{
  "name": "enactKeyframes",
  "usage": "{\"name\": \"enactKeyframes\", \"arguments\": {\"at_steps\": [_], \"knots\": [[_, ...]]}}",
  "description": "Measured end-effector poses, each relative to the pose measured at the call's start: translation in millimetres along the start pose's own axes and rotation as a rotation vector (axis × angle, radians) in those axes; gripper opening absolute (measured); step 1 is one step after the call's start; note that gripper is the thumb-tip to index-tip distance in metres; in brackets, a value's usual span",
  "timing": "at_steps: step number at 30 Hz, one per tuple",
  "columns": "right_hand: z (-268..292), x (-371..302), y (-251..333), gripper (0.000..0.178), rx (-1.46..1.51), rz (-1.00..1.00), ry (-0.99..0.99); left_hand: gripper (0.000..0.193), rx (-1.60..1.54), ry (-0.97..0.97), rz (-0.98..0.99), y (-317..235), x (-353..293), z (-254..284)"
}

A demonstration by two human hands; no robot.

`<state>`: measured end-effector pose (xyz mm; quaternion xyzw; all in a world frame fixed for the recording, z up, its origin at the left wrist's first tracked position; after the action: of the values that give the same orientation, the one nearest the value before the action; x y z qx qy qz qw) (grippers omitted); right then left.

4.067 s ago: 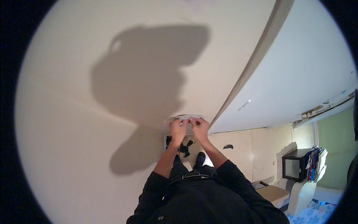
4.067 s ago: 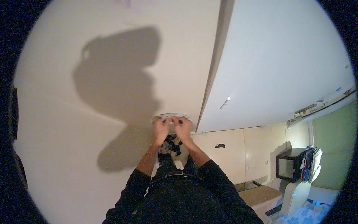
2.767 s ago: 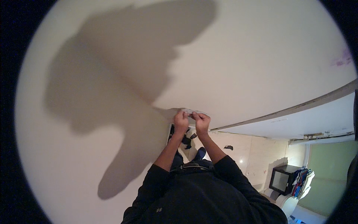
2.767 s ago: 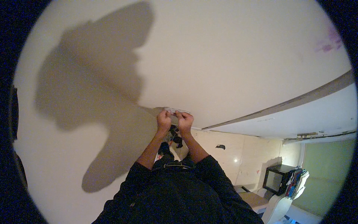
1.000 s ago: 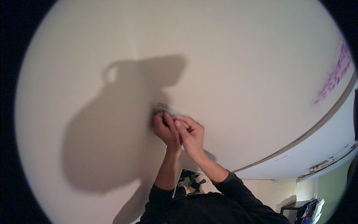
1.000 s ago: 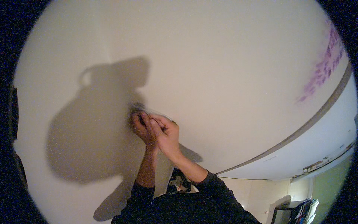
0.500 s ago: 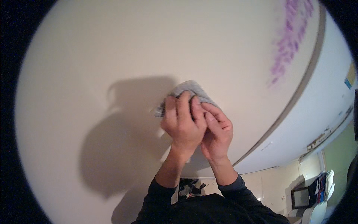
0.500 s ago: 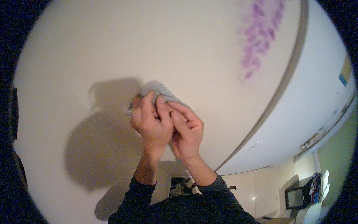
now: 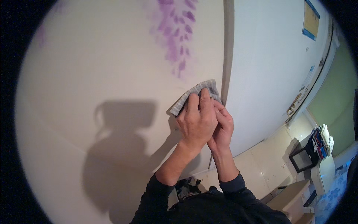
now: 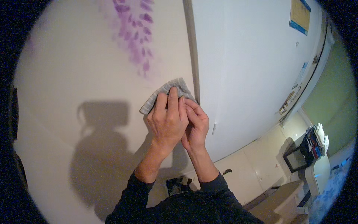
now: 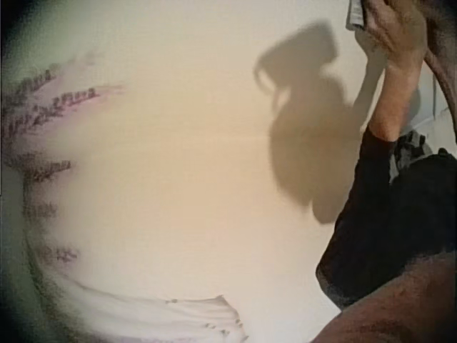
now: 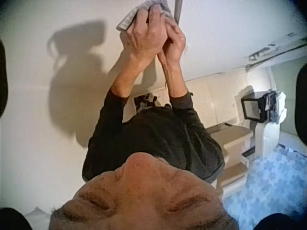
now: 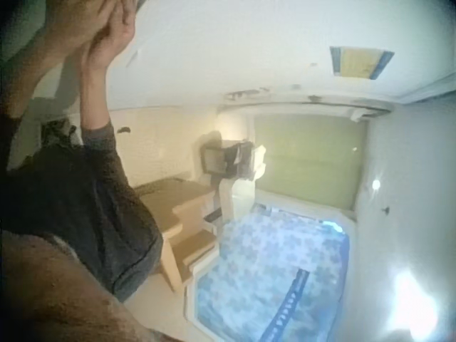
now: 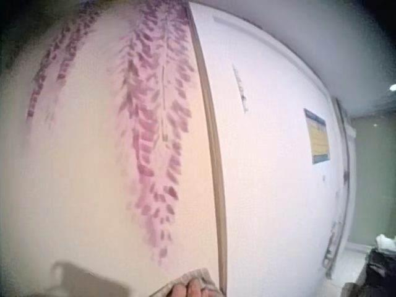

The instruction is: The person wipes a white wall with a gray cloth, moving from a door area to an adjacent wall with purple floral decals. The person uses both hands to rub the surface in circular and back-and-forth motions, focusing on different sections of the wall.

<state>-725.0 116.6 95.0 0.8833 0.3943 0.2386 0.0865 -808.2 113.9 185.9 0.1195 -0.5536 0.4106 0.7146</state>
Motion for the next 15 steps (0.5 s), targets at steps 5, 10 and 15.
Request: {"name": "enactKeyframes", "arguments": {"at_steps": [5,10,15], "knots": [[74.0,-29.3,-23.7,0.025,-0.069,-0.061,-0.094,0.034,-0.005,0.189,0.033,11.5,-54.3,-28.1],[141.8,-65.6,-45.5,0.018,-0.165,-0.128,-0.264,0.041,0.025,0.408,0.094,28.2,-116.8,-57.4],[229.4,-96.8,-75.7,0.019,-0.314,-0.160,-0.357,0.037,-0.054,0.445,0.099,51.1,-189.9,-92.3]]}}
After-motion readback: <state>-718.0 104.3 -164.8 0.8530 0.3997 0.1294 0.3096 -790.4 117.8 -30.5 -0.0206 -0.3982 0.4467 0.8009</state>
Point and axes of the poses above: each hand's wrist, its own x-axis towards the middle knuckle, its own z-axis out of the back of the hand, y = z × x, the point moved 6 cm from there along x, towards the middle knuckle, and after that the axes turned 11 degrees about z, right-handed, at the moved point
